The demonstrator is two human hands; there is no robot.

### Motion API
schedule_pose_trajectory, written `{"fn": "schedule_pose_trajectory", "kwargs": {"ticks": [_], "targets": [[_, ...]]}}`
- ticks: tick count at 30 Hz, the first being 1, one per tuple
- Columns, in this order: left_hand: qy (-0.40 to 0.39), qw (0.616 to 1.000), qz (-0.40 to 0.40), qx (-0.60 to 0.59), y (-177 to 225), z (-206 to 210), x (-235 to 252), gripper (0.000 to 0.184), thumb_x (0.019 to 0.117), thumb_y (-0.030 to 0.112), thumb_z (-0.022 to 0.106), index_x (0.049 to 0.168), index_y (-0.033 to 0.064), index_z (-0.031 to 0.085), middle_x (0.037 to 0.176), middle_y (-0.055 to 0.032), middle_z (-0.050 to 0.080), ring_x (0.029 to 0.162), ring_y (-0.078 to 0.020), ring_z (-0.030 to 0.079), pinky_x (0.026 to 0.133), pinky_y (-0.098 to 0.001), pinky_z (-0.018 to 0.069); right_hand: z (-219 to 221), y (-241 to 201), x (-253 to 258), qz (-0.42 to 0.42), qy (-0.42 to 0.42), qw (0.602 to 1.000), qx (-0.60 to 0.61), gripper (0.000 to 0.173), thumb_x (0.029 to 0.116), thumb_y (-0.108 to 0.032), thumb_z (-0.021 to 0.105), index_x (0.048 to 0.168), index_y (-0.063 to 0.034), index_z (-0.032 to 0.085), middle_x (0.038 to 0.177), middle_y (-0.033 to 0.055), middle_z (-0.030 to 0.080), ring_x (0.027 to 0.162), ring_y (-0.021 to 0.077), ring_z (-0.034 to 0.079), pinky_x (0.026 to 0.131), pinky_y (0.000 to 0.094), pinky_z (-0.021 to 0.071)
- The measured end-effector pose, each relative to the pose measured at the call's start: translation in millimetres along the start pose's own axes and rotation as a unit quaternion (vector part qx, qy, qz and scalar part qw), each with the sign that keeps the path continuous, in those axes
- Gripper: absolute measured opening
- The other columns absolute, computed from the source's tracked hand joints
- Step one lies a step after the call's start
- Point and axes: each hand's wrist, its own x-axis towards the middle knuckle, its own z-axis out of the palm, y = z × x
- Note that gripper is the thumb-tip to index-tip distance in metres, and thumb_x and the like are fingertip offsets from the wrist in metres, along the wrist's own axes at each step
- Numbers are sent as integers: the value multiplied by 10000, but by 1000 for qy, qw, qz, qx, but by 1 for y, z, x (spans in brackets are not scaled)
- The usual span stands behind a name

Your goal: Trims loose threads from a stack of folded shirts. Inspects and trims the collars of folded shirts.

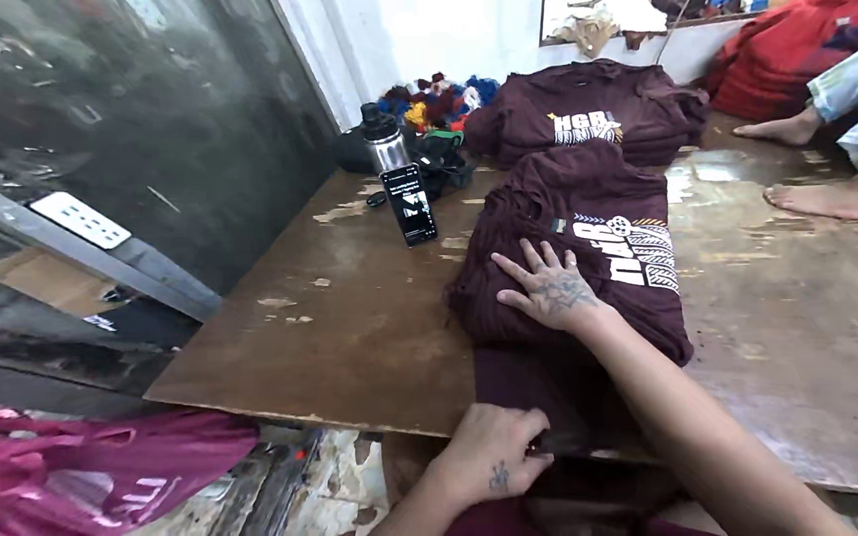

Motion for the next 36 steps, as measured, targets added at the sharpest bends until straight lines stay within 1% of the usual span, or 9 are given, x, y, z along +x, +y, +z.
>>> {"fn": "schedule_pose_trajectory", "kwargs": {"ticks": [9,12,15,18,20,23,26,29,36], "targets": [[144,979,77,119,-4,27,-6,204,775,221,777,944,133,703,730,-28,680,629,-205,701,499,-415,559,31,31,-108,-108,224,969,-3,716,984,-581,510,1482,-67,547,1546,272,463,1447,488,414,1130,758,271],[159,984,84,8,-9,12,-6,123,826,118,708,943,79,712,849,-77,681,731,-218,699,596,-410,577,54,53,-148,-139,394,907,46,355,1051,-346,500,1027,-83,738,1169,142,745,1247,360,638,1108,618,398],[184,979,56,-62,0,-6,2,126,933,65,620,1014,-18,669,903,-151,678,779,-259,695,683,-419,588,63,34,-171,-146,426,889,85,371,1068,-431,485,967,-108,636,900,78,685,972,206,671,912,361,532],[260,958,97,-74,7,-13,15,145,952,128,614,951,-4,673,726,-98,671,625,-180,656,584,-329,550,75,7,-160,-151,319,929,110,530,964,-517,595,1230,-68,684,964,133,713,781,240,718,652,411,608],[214,964,123,-99,6,-20,10,181,964,178,625,917,14,687,706,-80,659,608,-148,627,575,-300,523,79,12,-151,-136,335,927,95,321,796,-221,704,1065,-49,734,913,169,682,672,299,701,516,456,579],[91,991,56,-86,-12,-29,-12,233,992,245,602,897,54,697,692,-53,640,608,-136,615,570,-320,516,88,39,-168,-160,367,913,76,147,790,-162,654,901,-113,736,896,120,666,777,241,679,635,379,584],[-55,997,-41,-23,-5,-28,-12,293,1009,308,614,953,45,730,781,-145,702,768,-322,709,708,-570,544,117,46,-185,-179,349,919,39,237,913,-249,562,1004,-201,776,896,51,682,834,208,661,707,381,543],[142,984,28,-101,18,-18,12,260,1020,216,575,936,21,724,710,-95,667,626,-195,652,597,-382,544,112,38,-183,-166,343,923,56,336,951,-370,584,1221,-227,724,1099,139,683,969,269,685,781,431,578],[166,909,-11,-382,18,-4,42,295,1036,199,529,1165,-42,640,780,58,568,620,47,478,580,-146,427,118,68,-218,-188,387,890,149,178,1033,-200,562,950,-115,693,838,23,659,937,83,676,974,213,525]]}}
